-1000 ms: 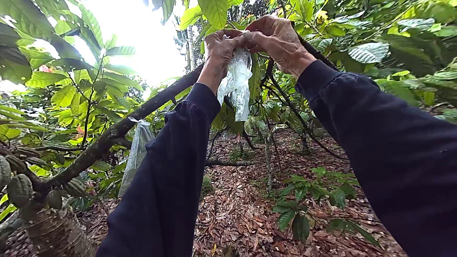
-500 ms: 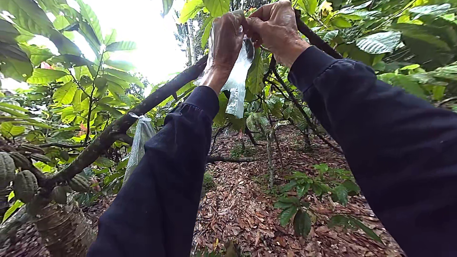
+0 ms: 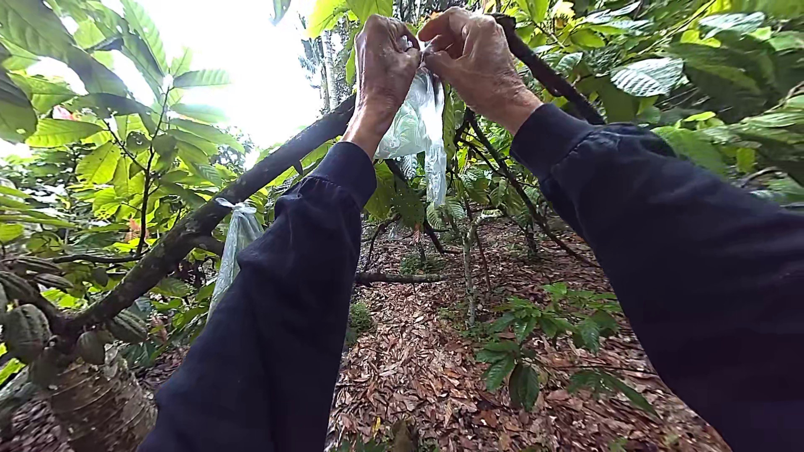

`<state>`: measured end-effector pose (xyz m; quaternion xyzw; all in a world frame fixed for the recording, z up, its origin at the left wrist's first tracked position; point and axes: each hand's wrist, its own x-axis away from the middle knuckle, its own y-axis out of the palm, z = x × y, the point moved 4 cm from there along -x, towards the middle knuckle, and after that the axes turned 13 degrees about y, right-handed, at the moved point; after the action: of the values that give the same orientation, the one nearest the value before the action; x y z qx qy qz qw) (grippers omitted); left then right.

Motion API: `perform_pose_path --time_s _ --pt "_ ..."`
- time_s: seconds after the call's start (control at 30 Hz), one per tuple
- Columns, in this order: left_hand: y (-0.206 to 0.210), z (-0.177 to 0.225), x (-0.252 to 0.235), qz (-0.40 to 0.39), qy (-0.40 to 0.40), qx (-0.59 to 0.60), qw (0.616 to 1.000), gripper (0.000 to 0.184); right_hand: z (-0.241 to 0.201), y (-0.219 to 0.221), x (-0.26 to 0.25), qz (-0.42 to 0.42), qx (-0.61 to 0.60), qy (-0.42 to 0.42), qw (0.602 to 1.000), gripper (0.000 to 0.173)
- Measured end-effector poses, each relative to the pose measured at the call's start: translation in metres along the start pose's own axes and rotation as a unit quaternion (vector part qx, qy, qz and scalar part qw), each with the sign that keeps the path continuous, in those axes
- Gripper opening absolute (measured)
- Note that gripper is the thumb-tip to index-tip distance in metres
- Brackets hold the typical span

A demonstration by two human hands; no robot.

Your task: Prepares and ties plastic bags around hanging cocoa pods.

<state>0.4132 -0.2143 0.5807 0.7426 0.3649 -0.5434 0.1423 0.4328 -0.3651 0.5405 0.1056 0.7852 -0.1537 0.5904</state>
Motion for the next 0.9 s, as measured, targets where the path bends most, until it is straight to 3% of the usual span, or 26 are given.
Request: perform_pose_path --time_s 0.17,0.37,0.47,0.57,0.63,0.73,0.9 --pt "-0.002 -0.003 -0.001 -0.005 -0.026 0.001 1.0 0.004 -0.005 0.003 0.004 0.039 0.047 0.004 0.998 0.023" --pt "0.0 0.001 0.005 -0.02 0.099 -0.054 0.993 0.006 -0.008 0.003 0.002 -0.01 0.056 0.025 0.998 0.025" --pt "0.0 0.001 0.004 -0.03 0.104 -0.059 0.992 0.008 -0.005 0.004 0.001 0.007 0.03 0.003 1.0 0.022" --pt "0.0 -0.003 0.003 -0.052 0.049 -0.016 0.997 0.01 -0.004 0.003 -0.001 0.017 0.016 -0.011 1.0 0.024" --pt "-0.002 -0.004 0.004 -0.064 -0.036 0.071 0.995 0.006 -0.001 0.002 -0.002 0.025 0.016 -0.01 1.0 0.025" --pt "-0.004 0.001 0.009 -0.065 -0.16 0.226 0.959 0.007 0.004 0.001 -0.008 0.044 -0.008 -0.002 0.999 0.022" --pt "-0.007 0.005 0.011 -0.066 -0.209 0.296 0.93 0.01 0.009 0.001 -0.014 0.069 -0.095 0.023 0.993 0.02"
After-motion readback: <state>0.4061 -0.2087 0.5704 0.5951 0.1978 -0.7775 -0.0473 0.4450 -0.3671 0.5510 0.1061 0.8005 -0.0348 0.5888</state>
